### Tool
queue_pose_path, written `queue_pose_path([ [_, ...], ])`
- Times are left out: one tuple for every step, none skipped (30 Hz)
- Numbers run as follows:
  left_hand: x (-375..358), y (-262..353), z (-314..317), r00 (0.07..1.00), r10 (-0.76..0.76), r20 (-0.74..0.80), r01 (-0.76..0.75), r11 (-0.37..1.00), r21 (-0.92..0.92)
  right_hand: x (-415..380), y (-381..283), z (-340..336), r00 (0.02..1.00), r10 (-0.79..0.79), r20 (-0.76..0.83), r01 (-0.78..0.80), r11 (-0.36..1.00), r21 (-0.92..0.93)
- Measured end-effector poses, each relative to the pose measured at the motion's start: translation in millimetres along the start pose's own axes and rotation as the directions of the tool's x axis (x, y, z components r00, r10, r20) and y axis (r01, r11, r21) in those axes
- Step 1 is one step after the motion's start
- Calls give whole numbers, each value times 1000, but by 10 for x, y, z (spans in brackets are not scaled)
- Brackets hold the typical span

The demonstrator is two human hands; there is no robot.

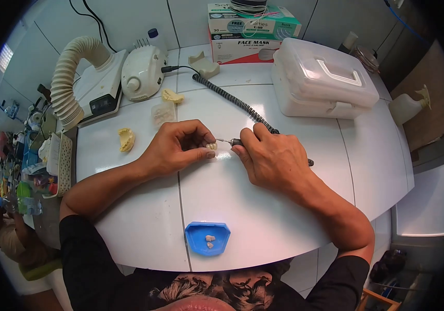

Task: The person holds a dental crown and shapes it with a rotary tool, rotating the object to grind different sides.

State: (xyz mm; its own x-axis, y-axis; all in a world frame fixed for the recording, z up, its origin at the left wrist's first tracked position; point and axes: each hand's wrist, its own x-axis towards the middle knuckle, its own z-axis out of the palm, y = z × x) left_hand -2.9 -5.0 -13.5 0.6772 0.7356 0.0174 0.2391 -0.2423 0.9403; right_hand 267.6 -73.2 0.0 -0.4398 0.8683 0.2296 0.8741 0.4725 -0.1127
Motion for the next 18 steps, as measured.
queue_pose_path([
  [9, -27, 13, 1000, 20, -18, -21, 1000, -20, 2, 8, -19, 1000, -3, -6, 3, 1000, 1],
  [7, -53, 31, 999, 37, -35, -38, 998, -42, 4, 17, -57, 999, -29, 21, 29, 999, 15],
  [0, -68, 45, 998, 40, -40, -42, 998, -51, 10, 36, -91, 997, -55, 47, 54, 998, 32],
  [4, -75, 51, 998, 46, -46, -48, 997, -59, 13, 48, -124, 994, -81, 71, 78, 996, 47],
  [17, -71, 47, 997, 58, -53, -61, 996, -63, 21, 52, -156, 990, -62, 130, 56, 997, 47],
  [15, -56, 48, 997, 52, -50, -55, 997, -58, 22, 68, -169, 989, -67, 134, 59, 996, 63],
  [10, -34, 44, 998, 49, -49, -52, 997, -51, 26, 97, -164, 988, -72, 135, 62, 995, 78],
  [9, -26, 31, 998, 49, -45, -51, 998, -43, 32, 104, -156, 988, -74, 134, 62, 994, 90],
  [14, -40, 25, 998, 55, -37, -56, 998, -28, 36, 97, -159, 988, -57, 142, 45, 995, 87],
  [23, -68, 17, 998, 61, -31, -61, 998, -14, 44, 86, -165, 988, -40, 150, 28, 996, 83],
  [23, -88, 15, 998, 65, -25, -65, 998, -2, 43, 73, -164, 987, -23, 160, 11, 997, 80],
  [20, -101, 15, 998, 62, -27, -62, 998, 5, 39, 66, -157, 989, -25, 149, 13, 997, 83],
  [21, -95, 14, 998, 61, -29, -61, 998, 12, 39, 68, -150, 990, -28, 137, 16, 996, 83],
  [23, -93, 16, 998, 59, -32, -58, 998, 19, 36, 69, -143, 992, -30, 125, 20, 996, 84],
  [26, -96, 21, 998, 57, -34, -57, 998, 6, 34, 72, -137, 992, -30, 120, 19, 996, 89],
  [29, -104, 24, 998, 58, -37, -58, 998, -8, 34, 71, -136, 993, -30, 116, 19, 996, 92],
  [34, -115, 27, 997, 58, -41, -59, 998, -23, 37, 69, -139, 993, -31, 112, 20, 995, 94],
  [41, -136, 26, 997, 60, -46, -61, 998, -15, 41, 67, -144, 993, -28, 116, 18, 996, 84],
])
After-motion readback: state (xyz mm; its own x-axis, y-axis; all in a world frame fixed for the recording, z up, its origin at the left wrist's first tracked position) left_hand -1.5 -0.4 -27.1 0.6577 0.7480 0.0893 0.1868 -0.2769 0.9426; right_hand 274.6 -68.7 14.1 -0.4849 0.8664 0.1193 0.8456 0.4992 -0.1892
